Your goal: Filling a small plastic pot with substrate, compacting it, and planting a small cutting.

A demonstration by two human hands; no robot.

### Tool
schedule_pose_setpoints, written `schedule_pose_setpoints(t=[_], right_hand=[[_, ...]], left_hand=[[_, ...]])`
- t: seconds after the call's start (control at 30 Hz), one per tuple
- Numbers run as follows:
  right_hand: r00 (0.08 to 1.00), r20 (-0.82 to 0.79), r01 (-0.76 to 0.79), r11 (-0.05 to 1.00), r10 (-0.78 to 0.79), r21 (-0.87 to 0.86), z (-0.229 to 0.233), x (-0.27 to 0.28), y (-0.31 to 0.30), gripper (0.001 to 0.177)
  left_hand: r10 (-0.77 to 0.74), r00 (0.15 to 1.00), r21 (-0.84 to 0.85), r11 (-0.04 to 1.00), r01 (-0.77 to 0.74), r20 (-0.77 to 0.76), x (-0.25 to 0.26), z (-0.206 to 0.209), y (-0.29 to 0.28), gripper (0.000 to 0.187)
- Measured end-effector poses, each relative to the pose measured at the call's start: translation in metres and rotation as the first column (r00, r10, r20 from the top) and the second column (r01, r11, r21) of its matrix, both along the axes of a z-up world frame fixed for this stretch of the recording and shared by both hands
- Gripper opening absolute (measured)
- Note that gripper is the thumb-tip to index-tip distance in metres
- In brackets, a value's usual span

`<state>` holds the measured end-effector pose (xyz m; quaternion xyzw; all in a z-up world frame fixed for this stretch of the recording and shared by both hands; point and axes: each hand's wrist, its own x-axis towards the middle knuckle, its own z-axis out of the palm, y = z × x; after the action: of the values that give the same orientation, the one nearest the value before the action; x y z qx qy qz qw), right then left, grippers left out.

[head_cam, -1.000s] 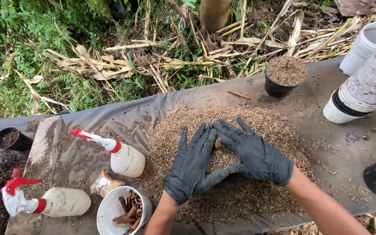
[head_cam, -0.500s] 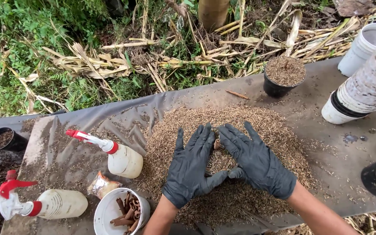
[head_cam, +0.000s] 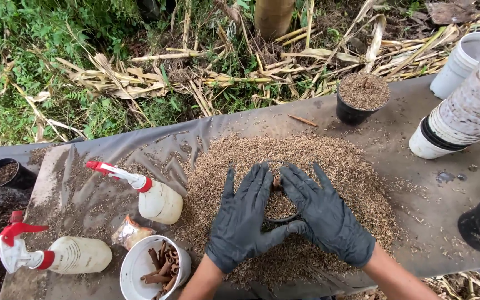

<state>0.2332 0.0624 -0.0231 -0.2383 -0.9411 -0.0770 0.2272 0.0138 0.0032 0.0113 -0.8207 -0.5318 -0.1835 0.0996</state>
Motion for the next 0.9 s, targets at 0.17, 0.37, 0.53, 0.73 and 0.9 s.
schedule_pose_setpoints(t=[0.17,0.37,0.53,0.73,0.9], right_hand=[[0.99,0.076,0.11,0.989,-0.118,0.104,-0.016,-0.007,-0.014,0.103],[0.994,-0.013,0.111,0.992,-0.11,0.066,-0.029,-0.013,-0.019,0.085],[0.985,-0.092,0.146,0.989,-0.143,0.032,-0.007,-0.017,-0.035,0.079],[0.983,-0.017,0.186,0.979,-0.185,0.083,-0.01,-0.02,-0.049,0.071],[0.974,-0.203,0.102,0.995,-0.1,-0.001,-0.032,-0.018,-0.048,0.071]], left_hand=[[0.011,1.0,0.028,1.0,-0.012,0.029,0.004,-0.014,-0.013,0.089],[0.011,1.0,0.107,0.994,-0.012,0.013,0.004,-0.032,-0.015,0.08],[0.087,0.992,0.13,0.989,-0.074,-0.096,0.011,-0.029,-0.024,0.079],[0.139,0.986,0.187,0.975,-0.121,-0.089,0.027,-0.04,-0.034,0.061],[0.106,0.993,0.287,0.951,-0.115,0.047,0.027,-0.054,-0.033,0.041]])
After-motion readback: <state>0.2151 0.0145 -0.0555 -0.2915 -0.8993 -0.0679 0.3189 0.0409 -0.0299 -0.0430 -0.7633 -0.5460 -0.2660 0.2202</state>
